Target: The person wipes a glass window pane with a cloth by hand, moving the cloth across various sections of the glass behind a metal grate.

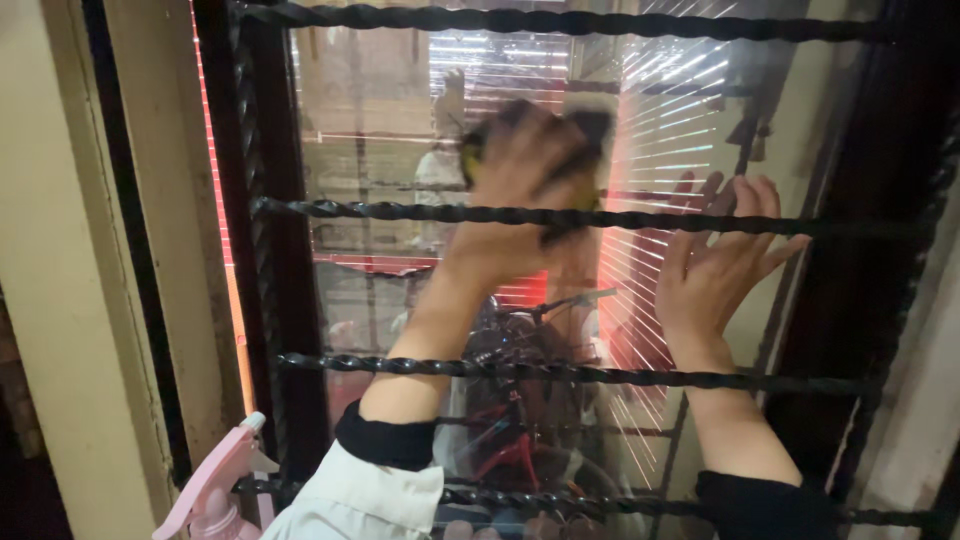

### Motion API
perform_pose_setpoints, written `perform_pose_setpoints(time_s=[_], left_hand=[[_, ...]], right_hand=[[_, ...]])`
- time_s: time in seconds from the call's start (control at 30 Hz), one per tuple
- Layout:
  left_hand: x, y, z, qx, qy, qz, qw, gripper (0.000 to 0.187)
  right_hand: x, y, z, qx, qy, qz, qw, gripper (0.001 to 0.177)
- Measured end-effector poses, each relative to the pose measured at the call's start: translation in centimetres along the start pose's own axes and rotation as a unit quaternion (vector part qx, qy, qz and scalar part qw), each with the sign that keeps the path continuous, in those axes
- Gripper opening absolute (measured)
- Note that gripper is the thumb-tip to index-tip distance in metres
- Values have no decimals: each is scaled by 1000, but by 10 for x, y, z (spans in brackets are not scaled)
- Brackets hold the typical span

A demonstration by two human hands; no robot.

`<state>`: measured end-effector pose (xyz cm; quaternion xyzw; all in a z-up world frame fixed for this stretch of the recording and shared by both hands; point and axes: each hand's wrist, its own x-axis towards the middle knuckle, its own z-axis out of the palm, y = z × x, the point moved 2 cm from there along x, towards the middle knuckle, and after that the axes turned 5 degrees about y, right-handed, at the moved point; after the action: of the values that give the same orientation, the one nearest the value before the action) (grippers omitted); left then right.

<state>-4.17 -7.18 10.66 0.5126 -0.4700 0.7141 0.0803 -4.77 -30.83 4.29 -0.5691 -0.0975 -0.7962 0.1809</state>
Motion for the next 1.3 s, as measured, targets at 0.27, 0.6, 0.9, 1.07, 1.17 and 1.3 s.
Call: perform_pose_setpoints(time_s=[0.27, 0.6, 0.9, 1.07, 1.17, 1.3], left_hand=[[-36, 18, -2, 102, 11, 21, 995, 47], [-91, -27, -87, 330, 18, -297, 896, 90], [-91, -2, -70, 258, -1, -359, 897, 92], [-64, 30, -28, 195, 62, -300, 932, 99], [-37, 61, 16, 122, 11, -277, 953, 98], [-4, 92, 65, 70, -68, -229, 969, 97]], right_hand=[[-5, -2, 3, -2, -30, -24, 999, 47], [-5, -8, -1, -50, -58, -35, 996, 50], [-3, 7, 0, -83, -42, 26, 995, 51], [0, 22, -5, -134, -52, 67, 987, 52], [5, 39, -11, -149, -38, 93, 984, 54], [-1, 54, -12, -83, 14, 125, 989, 66]])
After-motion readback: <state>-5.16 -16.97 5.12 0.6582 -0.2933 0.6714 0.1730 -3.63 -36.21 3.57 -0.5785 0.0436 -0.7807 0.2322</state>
